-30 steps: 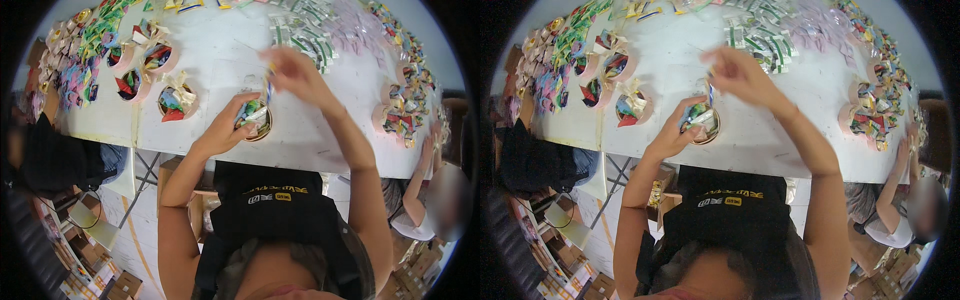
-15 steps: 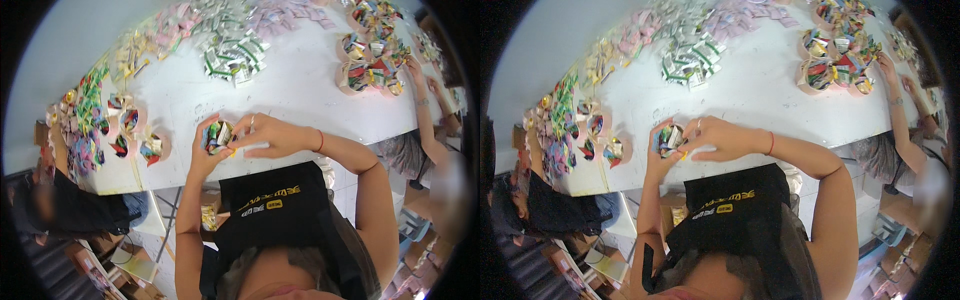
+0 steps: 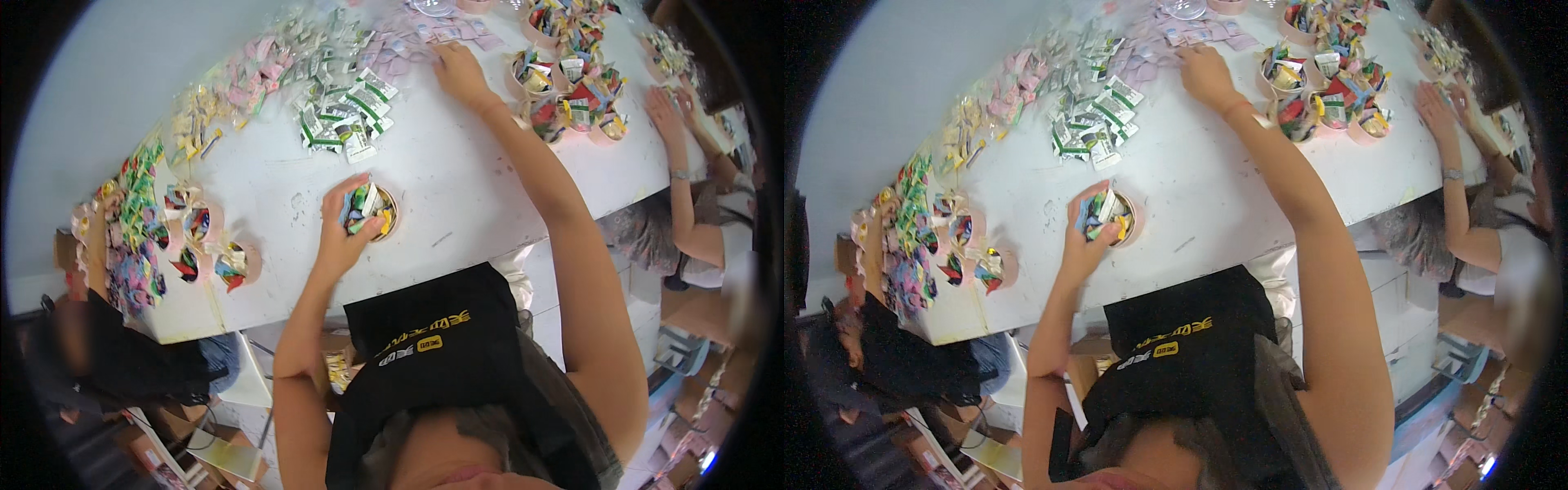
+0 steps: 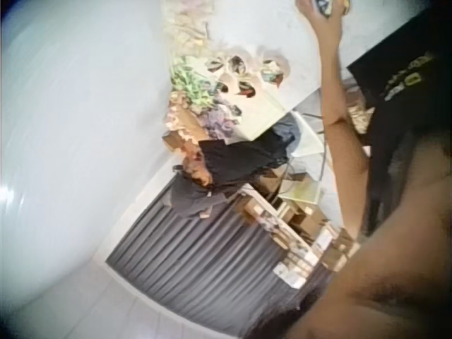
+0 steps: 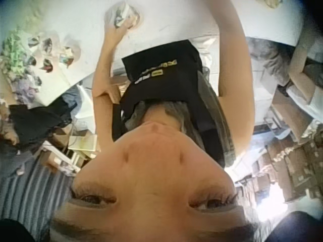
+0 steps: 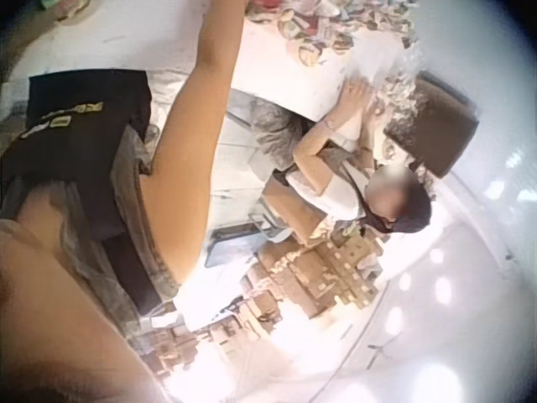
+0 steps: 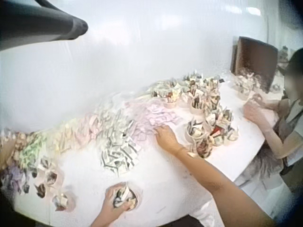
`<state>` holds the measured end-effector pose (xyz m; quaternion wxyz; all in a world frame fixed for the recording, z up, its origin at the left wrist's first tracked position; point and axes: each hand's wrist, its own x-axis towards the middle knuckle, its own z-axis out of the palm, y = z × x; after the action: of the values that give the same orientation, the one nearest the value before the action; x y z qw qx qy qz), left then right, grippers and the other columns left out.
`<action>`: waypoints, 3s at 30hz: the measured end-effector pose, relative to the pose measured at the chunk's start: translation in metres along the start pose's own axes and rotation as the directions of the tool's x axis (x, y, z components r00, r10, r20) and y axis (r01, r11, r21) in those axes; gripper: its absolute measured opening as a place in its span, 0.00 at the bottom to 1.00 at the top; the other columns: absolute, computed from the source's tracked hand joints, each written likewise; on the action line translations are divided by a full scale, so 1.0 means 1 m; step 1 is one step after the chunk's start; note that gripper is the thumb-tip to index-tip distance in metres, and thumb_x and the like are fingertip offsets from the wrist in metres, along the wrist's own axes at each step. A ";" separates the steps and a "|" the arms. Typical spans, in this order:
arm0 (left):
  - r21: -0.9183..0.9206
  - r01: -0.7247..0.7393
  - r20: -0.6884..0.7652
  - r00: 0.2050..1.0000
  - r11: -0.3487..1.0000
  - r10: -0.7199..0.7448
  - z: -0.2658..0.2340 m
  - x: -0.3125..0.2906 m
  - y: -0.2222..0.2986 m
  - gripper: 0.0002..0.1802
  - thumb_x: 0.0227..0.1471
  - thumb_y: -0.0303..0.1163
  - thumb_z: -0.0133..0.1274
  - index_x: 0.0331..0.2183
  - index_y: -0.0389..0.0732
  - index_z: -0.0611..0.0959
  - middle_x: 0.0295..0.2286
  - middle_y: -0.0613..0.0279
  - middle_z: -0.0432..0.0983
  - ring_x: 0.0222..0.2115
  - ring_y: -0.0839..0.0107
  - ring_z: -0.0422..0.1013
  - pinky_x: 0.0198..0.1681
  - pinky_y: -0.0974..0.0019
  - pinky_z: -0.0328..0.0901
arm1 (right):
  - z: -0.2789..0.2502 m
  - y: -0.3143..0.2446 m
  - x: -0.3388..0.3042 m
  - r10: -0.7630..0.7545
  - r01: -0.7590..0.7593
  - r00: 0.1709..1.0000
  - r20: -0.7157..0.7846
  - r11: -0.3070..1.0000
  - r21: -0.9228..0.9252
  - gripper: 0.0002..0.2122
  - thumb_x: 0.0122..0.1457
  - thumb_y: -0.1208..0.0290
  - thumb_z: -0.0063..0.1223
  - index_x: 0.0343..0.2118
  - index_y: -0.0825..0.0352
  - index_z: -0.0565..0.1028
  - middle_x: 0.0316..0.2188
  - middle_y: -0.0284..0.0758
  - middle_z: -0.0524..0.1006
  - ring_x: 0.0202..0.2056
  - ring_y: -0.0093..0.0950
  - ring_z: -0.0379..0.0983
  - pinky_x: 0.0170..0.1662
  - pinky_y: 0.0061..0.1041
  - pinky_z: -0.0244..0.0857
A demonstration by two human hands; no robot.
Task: The person assembles small candy bouquets by placing individually wrapped candies into small paper cups and securing them with ribbons. The person repeatedly picks candies from the table, arranges them in cups, and ties ribbons around the cups to complete each bouquet.
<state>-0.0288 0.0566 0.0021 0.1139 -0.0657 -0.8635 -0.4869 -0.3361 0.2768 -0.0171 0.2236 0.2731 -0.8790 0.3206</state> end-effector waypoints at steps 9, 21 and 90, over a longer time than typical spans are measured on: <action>-0.282 0.156 0.039 0.988 0.947 -0.151 0.004 0.023 0.010 0.26 0.56 0.35 0.59 0.55 0.42 0.75 0.48 0.56 0.77 0.46 0.68 0.72 0.52 0.65 0.64 | -0.072 -0.078 -0.098 0.314 -0.258 0.943 0.114 0.469 0.845 0.09 0.65 0.74 0.49 0.44 0.72 0.73 0.46 0.44 0.75 0.44 0.31 0.75 0.47 0.29 0.71; -0.311 0.199 0.027 0.979 0.929 -0.200 0.006 0.023 0.012 0.21 0.59 0.32 0.57 0.54 0.43 0.77 0.40 0.61 0.80 0.40 0.79 0.72 0.45 0.72 0.67 | -0.097 -0.182 -0.121 -0.558 0.386 0.782 0.278 0.784 0.486 0.15 0.46 0.84 0.61 0.39 0.64 0.77 0.34 0.35 0.74 0.34 0.34 0.72 0.35 0.30 0.69; -0.266 0.096 -0.384 0.902 0.959 -0.197 -0.033 -0.034 -0.017 0.15 0.52 0.25 0.62 0.38 0.37 0.72 0.44 0.53 0.78 0.43 0.70 0.75 0.46 0.67 0.69 | 0.005 -0.164 -0.068 -0.524 0.487 0.812 0.257 0.851 0.194 0.19 0.52 0.77 0.61 0.49 0.67 0.77 0.48 0.43 0.78 0.47 0.40 0.75 0.47 0.36 0.70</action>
<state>0.0041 0.0198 -0.0044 0.2451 0.0893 -0.7577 -0.5983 -0.1839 0.1904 0.0129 0.1479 0.5553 -0.7772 0.2562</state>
